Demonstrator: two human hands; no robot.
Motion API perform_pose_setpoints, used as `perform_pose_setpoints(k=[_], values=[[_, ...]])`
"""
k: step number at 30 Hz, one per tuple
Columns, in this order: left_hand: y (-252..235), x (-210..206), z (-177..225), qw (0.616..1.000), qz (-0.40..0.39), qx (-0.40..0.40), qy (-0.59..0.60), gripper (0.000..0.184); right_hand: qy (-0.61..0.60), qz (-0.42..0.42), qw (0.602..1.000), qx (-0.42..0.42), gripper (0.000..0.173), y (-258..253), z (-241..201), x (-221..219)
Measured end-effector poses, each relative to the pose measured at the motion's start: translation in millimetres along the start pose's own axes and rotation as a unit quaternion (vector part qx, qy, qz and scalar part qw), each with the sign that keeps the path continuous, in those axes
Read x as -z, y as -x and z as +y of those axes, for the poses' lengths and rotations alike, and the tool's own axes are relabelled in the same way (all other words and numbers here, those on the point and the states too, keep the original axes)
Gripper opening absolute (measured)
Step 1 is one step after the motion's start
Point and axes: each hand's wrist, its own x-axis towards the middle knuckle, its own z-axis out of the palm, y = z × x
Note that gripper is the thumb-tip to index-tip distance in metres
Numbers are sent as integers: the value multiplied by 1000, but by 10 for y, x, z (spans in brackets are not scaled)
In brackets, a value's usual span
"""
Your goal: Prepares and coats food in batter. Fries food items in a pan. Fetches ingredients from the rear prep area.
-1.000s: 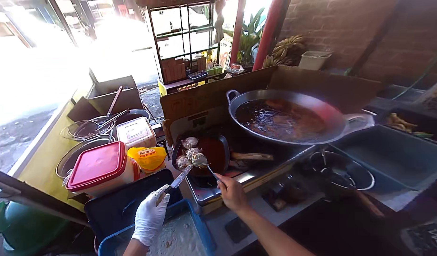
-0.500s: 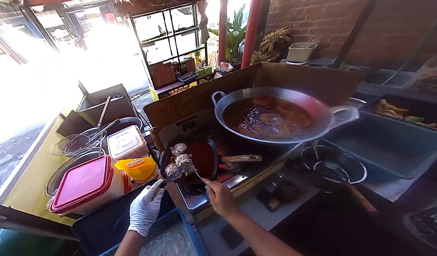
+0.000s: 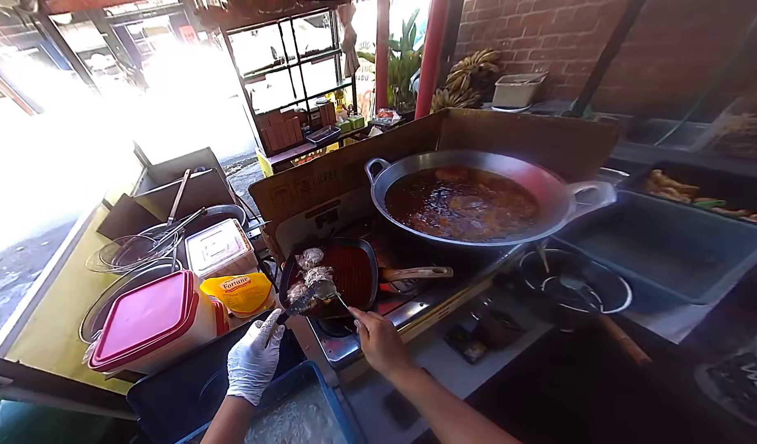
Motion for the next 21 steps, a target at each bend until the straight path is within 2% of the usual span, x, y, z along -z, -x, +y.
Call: perform_pose_setpoints(k=[3, 6, 10, 21], values=[[-50, 7, 64, 999, -29, 31, -12, 36, 6, 23, 1000, 19, 42, 11, -9, -48], [-139, 67, 169, 991, -104, 81, -38, 37, 8, 53, 998, 27, 40, 19, 3, -95], [-213, 128, 230, 981, -161, 88, -68, 39, 2, 62, 998, 22, 40, 20, 75, -131], [-116, 158, 282, 995, -75, 34, -52, 38, 17, 7, 1000, -7, 41, 2, -6, 17]])
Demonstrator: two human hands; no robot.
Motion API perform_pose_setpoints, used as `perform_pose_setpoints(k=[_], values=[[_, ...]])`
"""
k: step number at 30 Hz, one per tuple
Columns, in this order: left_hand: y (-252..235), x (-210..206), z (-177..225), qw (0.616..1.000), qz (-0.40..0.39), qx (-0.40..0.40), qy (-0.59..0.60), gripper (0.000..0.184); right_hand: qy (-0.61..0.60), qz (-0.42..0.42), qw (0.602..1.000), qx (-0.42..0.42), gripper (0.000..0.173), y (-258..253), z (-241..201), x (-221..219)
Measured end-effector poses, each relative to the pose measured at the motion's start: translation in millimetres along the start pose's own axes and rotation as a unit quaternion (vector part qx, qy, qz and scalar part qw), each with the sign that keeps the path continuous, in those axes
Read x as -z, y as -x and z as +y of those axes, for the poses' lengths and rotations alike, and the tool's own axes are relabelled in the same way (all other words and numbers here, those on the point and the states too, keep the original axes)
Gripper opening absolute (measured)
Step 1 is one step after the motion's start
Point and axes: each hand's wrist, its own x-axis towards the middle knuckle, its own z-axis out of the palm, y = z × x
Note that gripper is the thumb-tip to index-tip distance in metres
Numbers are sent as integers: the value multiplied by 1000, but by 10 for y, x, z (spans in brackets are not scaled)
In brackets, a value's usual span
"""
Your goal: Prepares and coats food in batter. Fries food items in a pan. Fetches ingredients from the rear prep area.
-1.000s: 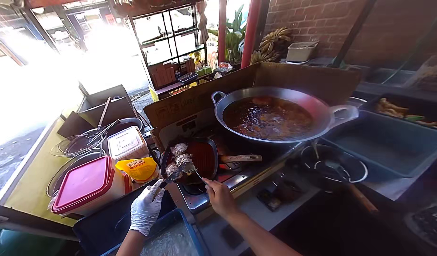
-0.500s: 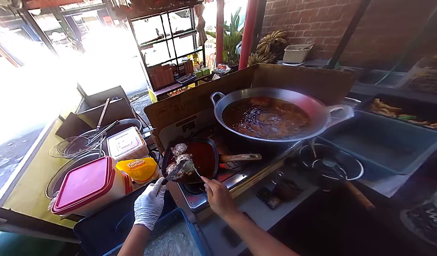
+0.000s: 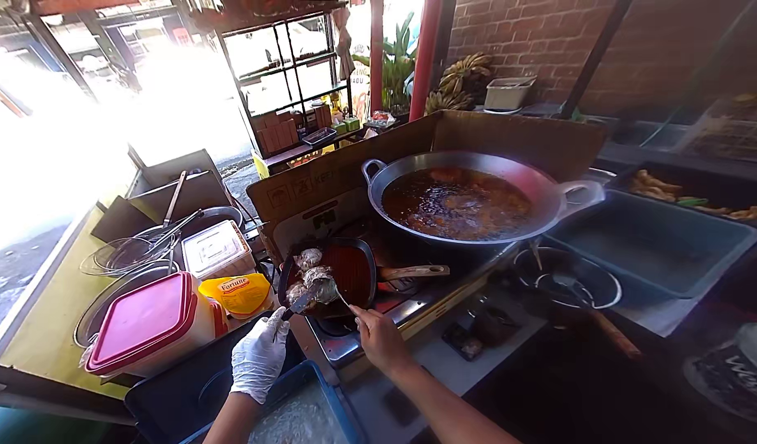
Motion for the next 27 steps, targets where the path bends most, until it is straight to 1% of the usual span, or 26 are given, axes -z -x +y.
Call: perform_pose_setpoints(k=[2, 6, 9, 12, 15, 18, 21, 24, 27], values=[[-25, -5, 12, 1000, -12, 5, -10, 38, 7, -10, 1000, -1, 42, 9, -9, 16], [-72, -11, 26, 994, -93, 37, -39, 40, 10, 3, 1000, 9, 41, 15, -12, 48], [-53, 29, 58, 992, -112, 46, -39, 40, 0, 1, 1000, 7, 41, -1, -10, 76], [-26, 99, 94, 993, -106, 49, -31, 40, -4, 5, 1000, 10, 40, -18, -10, 117], [21, 198, 117, 996, -72, 48, -4, 39, -1, -4, 1000, 15, 40, -29, -29, 191], [24, 262, 111, 998, -53, 41, 9, 38, -4, 7, 999, 31, 39, -39, -64, 268], [13, 271, 82, 997, -63, 51, 12, 38, 1, 2, 999, 48, 37, -141, -104, 328], [16, 253, 63, 994, -85, 67, 11, 39, 7, -32, 998, 45, 37, -291, -125, 371], [54, 204, 47, 993, -99, 59, 20, 40, 12, -48, 998, 50, 35, -406, -145, 411]])
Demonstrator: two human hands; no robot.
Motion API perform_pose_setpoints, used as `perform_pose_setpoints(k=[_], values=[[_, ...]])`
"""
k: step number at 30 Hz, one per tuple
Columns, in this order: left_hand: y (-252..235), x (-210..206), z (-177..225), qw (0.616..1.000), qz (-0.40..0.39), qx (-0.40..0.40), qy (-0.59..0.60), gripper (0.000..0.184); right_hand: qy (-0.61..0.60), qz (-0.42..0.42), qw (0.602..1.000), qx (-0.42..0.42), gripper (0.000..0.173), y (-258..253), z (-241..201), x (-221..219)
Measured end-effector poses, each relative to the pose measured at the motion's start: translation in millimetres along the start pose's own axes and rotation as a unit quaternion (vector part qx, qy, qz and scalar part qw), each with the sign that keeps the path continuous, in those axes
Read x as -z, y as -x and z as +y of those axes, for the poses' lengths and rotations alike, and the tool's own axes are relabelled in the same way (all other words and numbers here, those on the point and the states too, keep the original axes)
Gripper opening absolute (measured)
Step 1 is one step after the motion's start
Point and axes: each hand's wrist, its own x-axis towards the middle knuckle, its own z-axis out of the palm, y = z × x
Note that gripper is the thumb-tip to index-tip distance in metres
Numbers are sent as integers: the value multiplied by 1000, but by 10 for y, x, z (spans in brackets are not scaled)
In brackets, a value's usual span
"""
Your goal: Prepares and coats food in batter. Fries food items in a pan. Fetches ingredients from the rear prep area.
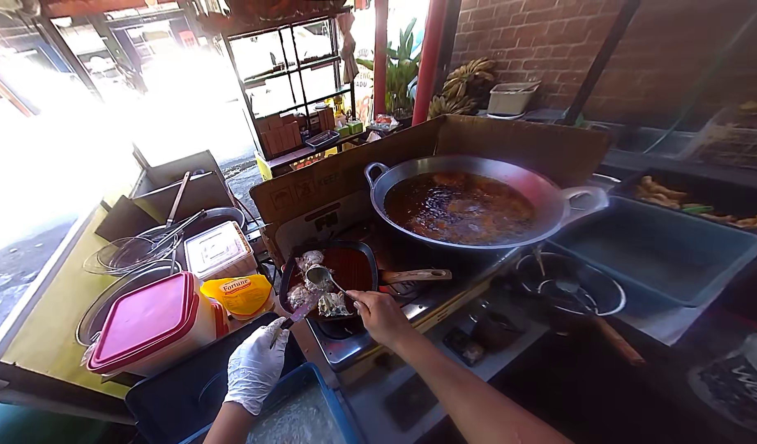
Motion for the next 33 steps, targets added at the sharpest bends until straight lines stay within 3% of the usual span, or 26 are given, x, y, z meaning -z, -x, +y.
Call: perform_pose_setpoints(k=[7, 13, 18, 23, 28, 33], values=[[17, -103, 161, 997, -46, -55, -32, 39, -15, 1, 1000, 10, 34, -98, 36, 97], [-116, -124, 313, 980, -13, -148, -133, 40, -25, -27, 999, -11, 34, -77, 46, 156], [-358, 120, 420, 950, -26, -229, -209, 37, -44, -30, 998, -17, 34, -70, 89, 206], [-597, 395, 650, 926, -88, -267, -252, 32, -55, -38, 997, -23, 33, -106, 117, 256], [-726, 467, 832, 905, -119, -279, -299, 28, -65, -54, 996, -19, 33, -123, 130, 289], [-650, 484, 985, 932, -138, -163, -291, 32, -71, -63, 995, 1, 34, -85, 159, 386]])
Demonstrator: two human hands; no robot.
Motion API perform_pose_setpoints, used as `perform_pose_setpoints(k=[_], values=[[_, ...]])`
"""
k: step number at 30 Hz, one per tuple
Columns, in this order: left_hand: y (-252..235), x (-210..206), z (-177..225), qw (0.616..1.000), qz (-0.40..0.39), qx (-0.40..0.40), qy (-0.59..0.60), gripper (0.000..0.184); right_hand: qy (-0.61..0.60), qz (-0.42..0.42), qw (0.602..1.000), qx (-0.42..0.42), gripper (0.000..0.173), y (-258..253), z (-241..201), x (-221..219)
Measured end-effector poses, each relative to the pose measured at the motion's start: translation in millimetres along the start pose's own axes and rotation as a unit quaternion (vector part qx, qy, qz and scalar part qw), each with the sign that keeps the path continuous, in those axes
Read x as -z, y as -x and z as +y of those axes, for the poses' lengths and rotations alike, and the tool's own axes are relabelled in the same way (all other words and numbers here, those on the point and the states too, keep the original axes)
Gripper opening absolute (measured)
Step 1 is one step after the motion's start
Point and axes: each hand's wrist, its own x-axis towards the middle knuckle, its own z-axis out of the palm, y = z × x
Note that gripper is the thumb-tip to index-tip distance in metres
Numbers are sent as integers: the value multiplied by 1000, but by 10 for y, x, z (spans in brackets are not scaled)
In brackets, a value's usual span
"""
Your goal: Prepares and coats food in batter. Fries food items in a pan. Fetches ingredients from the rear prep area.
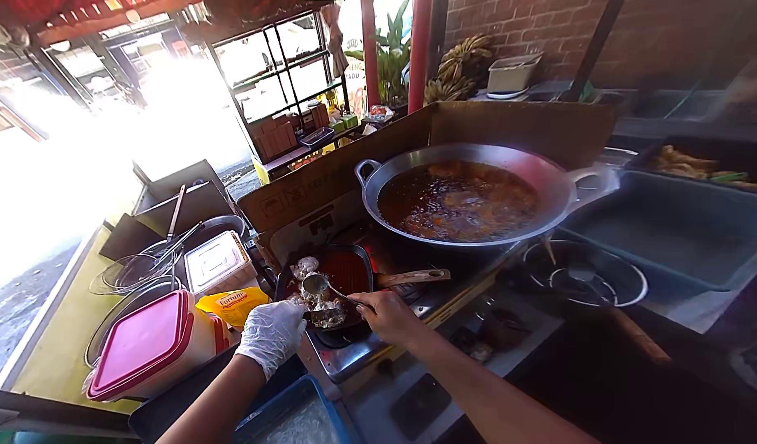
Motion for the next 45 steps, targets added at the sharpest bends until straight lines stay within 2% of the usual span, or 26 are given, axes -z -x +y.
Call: perform_pose_setpoints(k=[4, 7, 10, 15, 19, 25, 29, 33, 37, 41, 45], values=[[81, 99, 25, 990, -48, 115, 69, 35, -6, 3, 1000, 5, 34, 20, 50, 91], [166, 198, -55, 978, -58, 161, 118, 36, -13, 16, 1000, 9, 34, 0, 122, 134], [179, 198, -45, 977, -65, 150, 136, 34, -23, 21, 999, 12, 33, -14, 166, 179], [85, 97, 202, 989, -72, 91, 93, 37, -5, -13, 1000, 15, 33, -35, 212, 251], [12, 146, 389, 986, -99, 114, 71, 37, 8, -50, 998, 24, 34, -17, 251, 304], [-40, 240, 519, 978, -120, 161, 51, 38, -6, -61, 997, 42, 35, -29, 307, 394], [-15, 332, 494, 971, -126, 186, 80, 38, -19, -62, 997, 46, 37, -66, 357, 438], [-1, 402, 301, 962, -117, 211, 126, 37, -28, -77, 996, 35, 38, -127, 398, 487], [-170, 348, 239, 957, -114, 225, 141, 37, -41, -81, 995, 28, 36, -190, 438, 503], [-413, 259, 269, 960, -137, 212, 126, 36, -48, -70, 996, 29, 35, -245, 486, 489], [-542, 366, 313, 968, -142, 191, 80, 34, -49, -70, 996, 27, 35, -263, 513, 488]])
